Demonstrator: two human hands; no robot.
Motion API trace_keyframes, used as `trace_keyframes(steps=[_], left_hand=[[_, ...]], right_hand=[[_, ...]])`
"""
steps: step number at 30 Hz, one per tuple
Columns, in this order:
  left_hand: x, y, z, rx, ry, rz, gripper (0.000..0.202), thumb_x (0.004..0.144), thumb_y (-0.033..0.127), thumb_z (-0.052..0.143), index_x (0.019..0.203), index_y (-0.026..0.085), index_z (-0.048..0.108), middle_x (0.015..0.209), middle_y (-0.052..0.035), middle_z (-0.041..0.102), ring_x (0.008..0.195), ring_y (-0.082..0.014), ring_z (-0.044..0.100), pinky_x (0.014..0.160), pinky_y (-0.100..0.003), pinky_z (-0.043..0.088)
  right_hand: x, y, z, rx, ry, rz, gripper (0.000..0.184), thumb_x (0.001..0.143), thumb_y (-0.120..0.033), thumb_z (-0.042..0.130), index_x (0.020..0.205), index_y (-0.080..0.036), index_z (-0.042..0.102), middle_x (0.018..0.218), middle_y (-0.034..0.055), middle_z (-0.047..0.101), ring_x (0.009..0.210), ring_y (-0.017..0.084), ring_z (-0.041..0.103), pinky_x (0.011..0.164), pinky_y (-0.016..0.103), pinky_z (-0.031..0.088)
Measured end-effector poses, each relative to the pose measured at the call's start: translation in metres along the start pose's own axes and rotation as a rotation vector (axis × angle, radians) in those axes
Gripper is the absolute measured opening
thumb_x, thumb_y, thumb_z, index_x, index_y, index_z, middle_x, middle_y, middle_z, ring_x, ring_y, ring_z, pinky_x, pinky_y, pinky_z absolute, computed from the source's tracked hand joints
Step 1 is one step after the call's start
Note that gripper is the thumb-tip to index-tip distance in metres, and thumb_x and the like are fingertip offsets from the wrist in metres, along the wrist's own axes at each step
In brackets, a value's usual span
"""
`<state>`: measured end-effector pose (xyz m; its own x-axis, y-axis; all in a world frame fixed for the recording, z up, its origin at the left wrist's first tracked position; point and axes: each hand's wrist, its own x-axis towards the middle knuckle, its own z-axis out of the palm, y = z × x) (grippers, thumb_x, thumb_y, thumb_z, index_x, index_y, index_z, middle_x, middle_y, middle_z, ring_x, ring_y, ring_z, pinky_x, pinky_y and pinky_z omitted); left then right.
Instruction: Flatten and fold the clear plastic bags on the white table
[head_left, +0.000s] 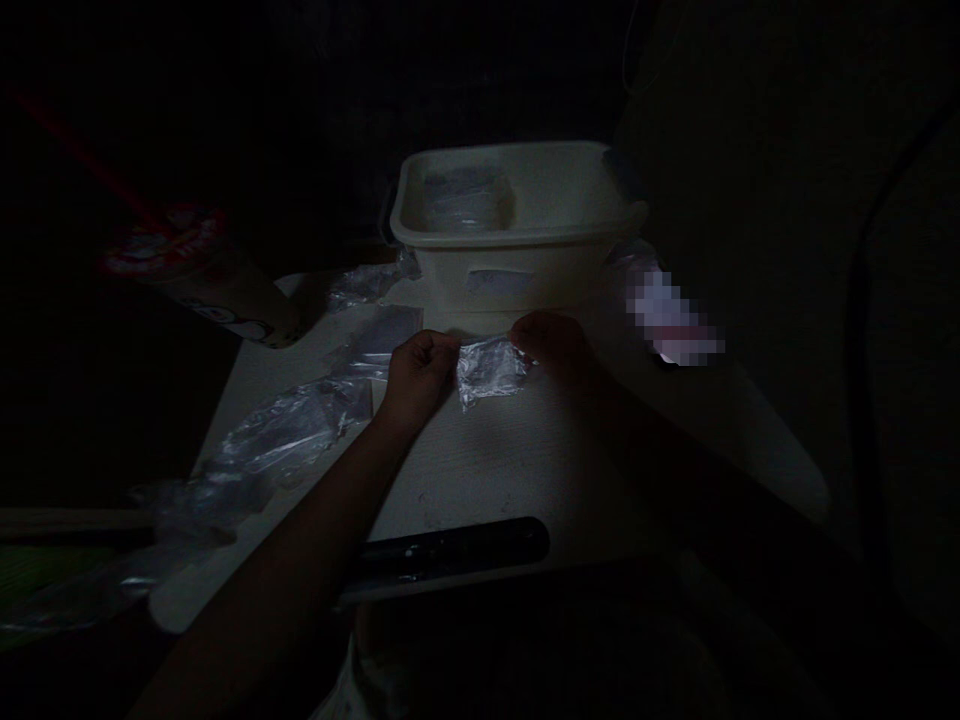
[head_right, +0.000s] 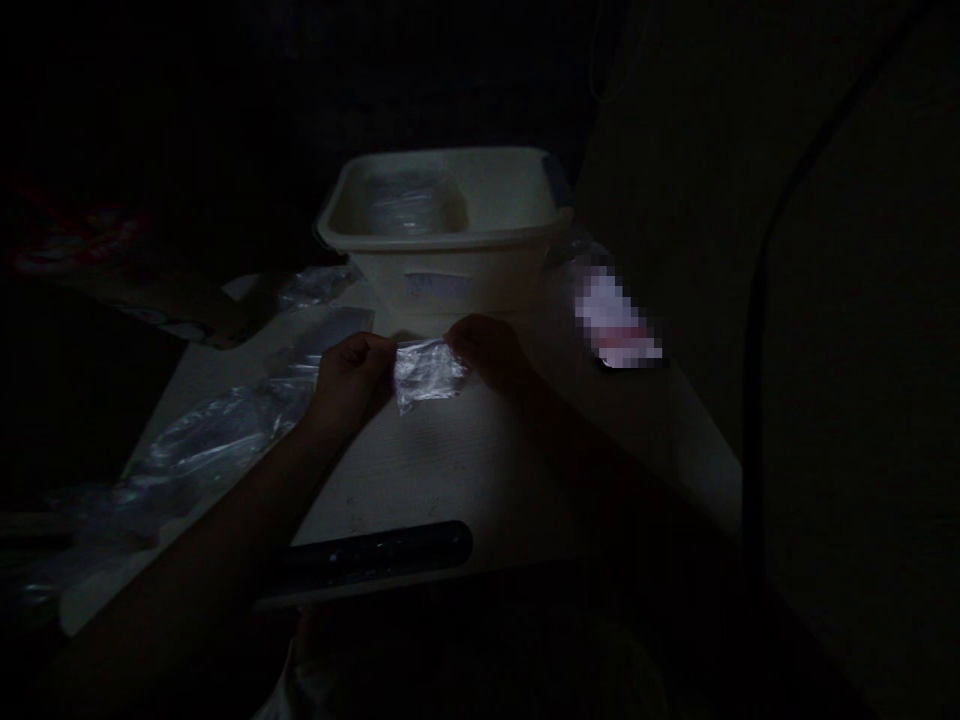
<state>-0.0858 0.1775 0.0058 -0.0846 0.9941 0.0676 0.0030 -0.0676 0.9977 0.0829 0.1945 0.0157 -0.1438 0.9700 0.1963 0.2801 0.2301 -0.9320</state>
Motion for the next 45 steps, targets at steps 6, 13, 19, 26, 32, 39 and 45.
trace_keyframes(steps=[6, 13, 19, 26, 32, 39, 45], left_hand=[[-0.003, 0.007, 0.001, 0.018, 0.039, 0.005, 0.007, 0.061, 0.021, 0.057, 0.057, 0.016, 0.054, 0.049, 0.0051, 0.051, 0.044, -0.0065, 0.045, 0.045, -0.019, 0.035], [0.0, 0.002, 0.0, 0.002, 0.012, 0.002, 0.01, 0.061, 0.025, 0.058, 0.06, 0.016, 0.055, 0.05, 0.0043, 0.052, 0.046, -0.0082, 0.047, 0.046, -0.02, 0.037], [0.0, 0.0, 0.0, -0.029, 0.012, 0.0, 0.009, 0.06, 0.024, 0.06, 0.059, 0.016, 0.056, 0.048, 0.0046, 0.051, 0.044, -0.0075, 0.046, 0.045, -0.02, 0.036], [-0.001, 0.001, 0.001, -0.106, -0.069, -0.049, 0.015, 0.06, 0.029, 0.061, 0.068, 0.016, 0.06, 0.046, 0.0048, 0.05, 0.04, -0.0075, 0.045, 0.042, -0.021, 0.034], [0.0, -0.001, -0.001, -0.071, -0.062, -0.058, 0.01, 0.059, 0.026, 0.061, 0.061, 0.016, 0.059, 0.049, 0.0038, 0.054, 0.044, -0.0088, 0.049, 0.044, -0.021, 0.037], [0.002, -0.004, -0.002, -0.126, -0.04, -0.047, 0.01, 0.058, 0.025, 0.061, 0.061, 0.016, 0.058, 0.052, 0.004, 0.055, 0.046, -0.0079, 0.049, 0.047, -0.021, 0.039], [0.0, -0.002, -0.002, -0.118, -0.059, -0.056, 0.012, 0.059, 0.028, 0.062, 0.062, 0.016, 0.059, 0.047, 0.0053, 0.05, 0.043, -0.0072, 0.046, 0.044, -0.02, 0.036]], right_hand=[[-0.001, 0.001, 0.001, 0.031, -0.026, -0.022, 0.022, 0.064, -0.034, 0.053, 0.069, -0.014, 0.057, 0.051, -0.003, 0.052, 0.046, 0.008, 0.046, 0.044, 0.02, 0.035], [-0.001, -0.004, 0.001, -0.08, -0.032, 0.003, 0.016, 0.064, -0.028, 0.052, 0.055, -0.015, 0.054, 0.044, -0.0037, 0.048, 0.043, 0.008, 0.046, 0.044, 0.021, 0.034], [-0.001, -0.001, 0.0, -0.05, -0.023, 0.005, 0.017, 0.063, -0.03, 0.052, 0.056, -0.015, 0.053, 0.044, -0.0042, 0.048, 0.043, 0.007, 0.043, 0.044, 0.02, 0.034], [0.0, -0.002, -0.001, -0.066, 0.019, -0.001, 0.019, 0.063, -0.031, 0.052, 0.054, -0.014, 0.053, 0.043, -0.0038, 0.048, 0.044, 0.008, 0.044, 0.045, 0.02, 0.034], [-0.001, -0.001, -0.002, -0.041, 0.004, -0.024, 0.022, 0.065, -0.034, 0.051, 0.057, -0.014, 0.055, 0.046, -0.003, 0.05, 0.045, 0.007, 0.046, 0.045, 0.02, 0.035], [0.001, 0.005, 0.0, -0.032, -0.033, -0.026, 0.023, 0.06, -0.034, 0.057, 0.073, -0.016, 0.06, 0.066, 0.001, 0.06, 0.053, 0.011, 0.054, 0.044, 0.021, 0.041], [0.002, 0.005, 0.001, -0.037, 0.014, 0.02, 0.012, 0.059, -0.027, 0.056, 0.058, -0.015, 0.054, 0.05, -0.0023, 0.054, 0.046, 0.01, 0.053, 0.042, 0.019, 0.04]])
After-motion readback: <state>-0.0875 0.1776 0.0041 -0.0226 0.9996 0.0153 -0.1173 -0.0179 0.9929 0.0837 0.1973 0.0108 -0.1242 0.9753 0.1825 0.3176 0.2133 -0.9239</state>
